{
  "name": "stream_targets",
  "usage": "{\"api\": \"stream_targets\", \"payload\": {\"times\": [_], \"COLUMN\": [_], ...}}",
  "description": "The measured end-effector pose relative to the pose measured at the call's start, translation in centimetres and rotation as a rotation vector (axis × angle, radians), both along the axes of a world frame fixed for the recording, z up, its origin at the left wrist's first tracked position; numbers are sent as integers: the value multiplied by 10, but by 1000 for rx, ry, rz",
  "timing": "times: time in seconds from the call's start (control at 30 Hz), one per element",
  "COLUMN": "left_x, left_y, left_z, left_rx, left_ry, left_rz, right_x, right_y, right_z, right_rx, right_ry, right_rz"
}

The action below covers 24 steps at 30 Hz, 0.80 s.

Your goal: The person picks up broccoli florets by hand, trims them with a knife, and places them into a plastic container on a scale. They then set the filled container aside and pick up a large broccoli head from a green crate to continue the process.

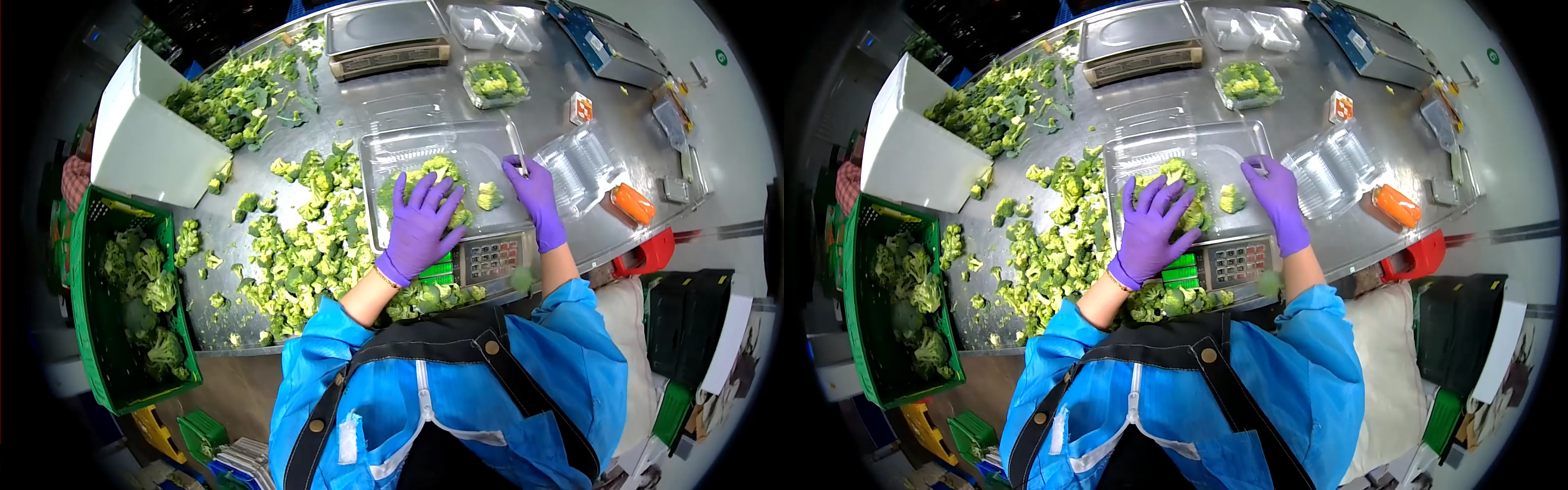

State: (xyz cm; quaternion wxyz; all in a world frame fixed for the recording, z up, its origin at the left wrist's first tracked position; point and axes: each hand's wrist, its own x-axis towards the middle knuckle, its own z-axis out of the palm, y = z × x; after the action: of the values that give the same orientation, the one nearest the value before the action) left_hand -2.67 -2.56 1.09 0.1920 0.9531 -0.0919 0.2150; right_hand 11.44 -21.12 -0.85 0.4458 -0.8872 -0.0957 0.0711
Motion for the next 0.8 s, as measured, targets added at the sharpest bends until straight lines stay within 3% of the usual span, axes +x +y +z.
{"api": "stream_targets", "payload": {"times": [0.07, 0.2, 0.27, 0.4, 0.47, 0.53, 0.6, 0.63, 0.8], "left_x": [0, -13, -22, -36, -40, -43, -48, -50, -55], "left_y": [-5, -21, -34, -54, -58, -60, -63, -63, -59], "left_z": [-4, -19, -29, -57, -67, -76, -86, -90, -88], "left_rx": [18, -40, -96, -93, -91, -51, -35, -81, -114], "left_ry": [-29, -164, -87, 73, 127, 201, 238, 234, 288], "left_rz": [-9, -111, -396, -558, -624, -697, -722, -726, -691], "right_x": [-9, -39, -54, -82, -103, -122, -137, -143, -132], "right_y": [-23, -64, -87, -156, -176, -186, -191, -191, -159], "right_z": [-10, -15, -15, -52, -66, -76, -106, -117, -94], "right_rx": [74, 192, 165, 34, -18, -25, -166, -206, -251], "right_ry": [64, 150, 270, 398, 298, 402, 265, 68, 151], "right_rz": [-151, -243, -340, -319, -193, -216, -162, -115, -323]}}
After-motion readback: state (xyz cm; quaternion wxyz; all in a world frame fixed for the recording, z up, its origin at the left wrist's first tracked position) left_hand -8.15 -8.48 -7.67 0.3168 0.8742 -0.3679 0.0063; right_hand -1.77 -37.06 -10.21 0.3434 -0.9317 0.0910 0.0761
